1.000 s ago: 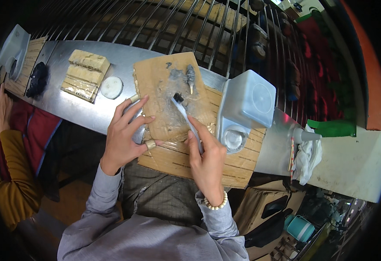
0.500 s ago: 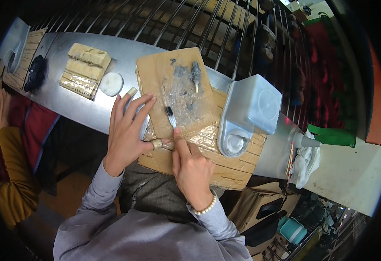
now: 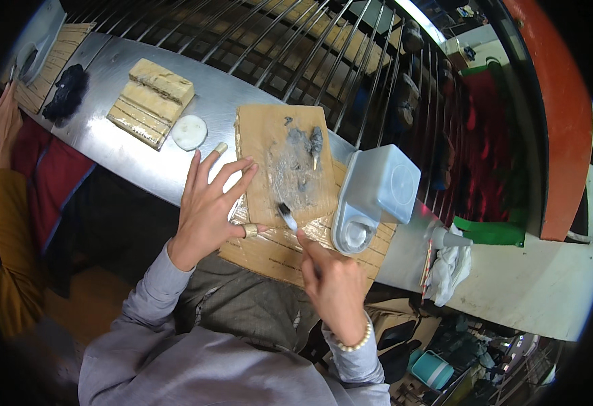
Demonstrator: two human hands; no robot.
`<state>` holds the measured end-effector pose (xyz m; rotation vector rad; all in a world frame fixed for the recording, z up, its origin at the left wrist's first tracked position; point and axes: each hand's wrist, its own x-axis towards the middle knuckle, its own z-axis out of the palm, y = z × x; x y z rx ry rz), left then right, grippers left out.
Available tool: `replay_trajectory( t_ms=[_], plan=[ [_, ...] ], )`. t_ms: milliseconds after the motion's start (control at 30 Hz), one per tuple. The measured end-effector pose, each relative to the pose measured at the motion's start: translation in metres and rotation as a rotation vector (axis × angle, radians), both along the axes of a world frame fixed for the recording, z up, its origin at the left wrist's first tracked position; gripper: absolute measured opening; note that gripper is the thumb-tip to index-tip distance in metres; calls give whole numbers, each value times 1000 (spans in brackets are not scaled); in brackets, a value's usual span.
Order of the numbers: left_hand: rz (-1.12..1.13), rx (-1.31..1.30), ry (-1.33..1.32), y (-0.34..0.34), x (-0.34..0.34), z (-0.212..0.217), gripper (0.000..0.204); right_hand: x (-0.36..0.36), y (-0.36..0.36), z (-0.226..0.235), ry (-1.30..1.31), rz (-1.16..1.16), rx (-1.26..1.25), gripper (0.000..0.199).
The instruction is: The person applies a white paste to the sole of a blue shoe using a small brush, then uses a wooden stick to scrape and mix a white substance inside a plastic container. The shoe is placed on a metal rack, and the container is set on a cardboard sheet.
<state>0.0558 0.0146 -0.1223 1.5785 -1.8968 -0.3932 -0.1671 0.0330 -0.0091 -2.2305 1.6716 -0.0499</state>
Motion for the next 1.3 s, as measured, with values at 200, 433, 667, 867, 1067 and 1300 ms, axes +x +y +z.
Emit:
replay_trajectory(
  t_ms=[200,433,667,867,1067,1300],
  plan=[
    [-42,-3,-24,0,3,-5,100,-19,1,18,-546,-412,297,33],
    [-67,18,-93,0,1,-1,108,15,-19,-59,-437,-132,-142,37],
    [-25,28,-89,0,-5,3,100,-3,-10,-70,306,239,-444,66],
    [-18,45,-102,0,-5,5,106,-16,-6,-59,450,378,-440,62],
    [-9,35,-94,-1,-7,5,105,-35,3,-37,575,436,-368,73],
    [-10,34,-73,1,-7,4,103,-27,-30,14,557,573,-196,67]
  ],
)
